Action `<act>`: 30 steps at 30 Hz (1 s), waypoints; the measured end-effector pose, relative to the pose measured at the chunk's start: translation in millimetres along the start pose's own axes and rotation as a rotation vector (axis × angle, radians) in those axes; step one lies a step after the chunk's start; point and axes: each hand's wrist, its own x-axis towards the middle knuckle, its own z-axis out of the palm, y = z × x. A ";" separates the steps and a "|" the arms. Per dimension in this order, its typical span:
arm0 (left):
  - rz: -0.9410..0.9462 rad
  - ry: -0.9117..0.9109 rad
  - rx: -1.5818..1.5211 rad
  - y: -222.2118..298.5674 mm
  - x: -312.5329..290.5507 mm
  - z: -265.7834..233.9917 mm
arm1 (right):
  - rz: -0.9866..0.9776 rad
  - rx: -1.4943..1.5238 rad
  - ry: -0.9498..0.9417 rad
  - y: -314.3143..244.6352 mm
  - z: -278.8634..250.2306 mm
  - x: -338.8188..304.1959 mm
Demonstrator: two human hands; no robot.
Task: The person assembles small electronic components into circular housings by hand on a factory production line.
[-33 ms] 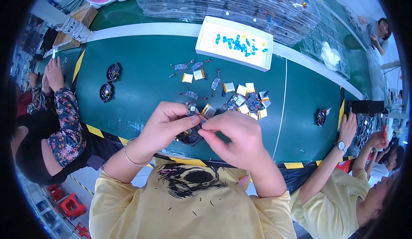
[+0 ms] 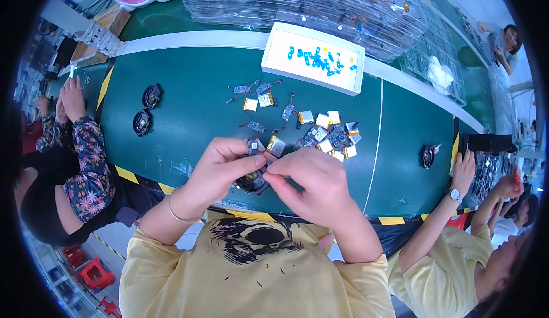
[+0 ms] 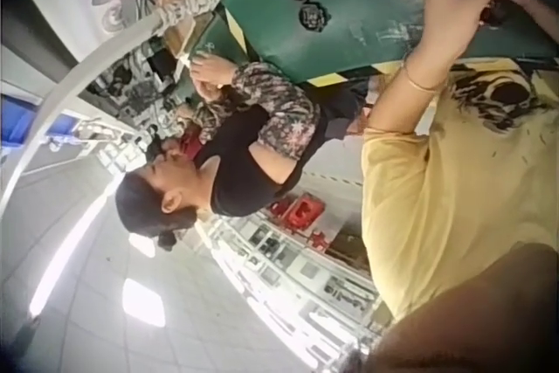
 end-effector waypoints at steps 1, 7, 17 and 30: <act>0.055 0.075 -0.253 -6.1 -1.4 2.9 | -0.132 -0.125 -0.009 1.0 2.3 1.7; 0.048 0.111 -0.507 -20.0 -8.4 1.4 | -0.130 -0.087 0.028 1.9 8.7 7.2; -0.058 0.030 -0.635 -1.1 -1.3 -14.4 | 0.031 -0.023 -0.162 17.8 -6.5 50.6; 0.033 0.196 -0.597 20.3 6.9 -38.2 | 0.046 -0.578 -0.169 83.0 -38.8 122.2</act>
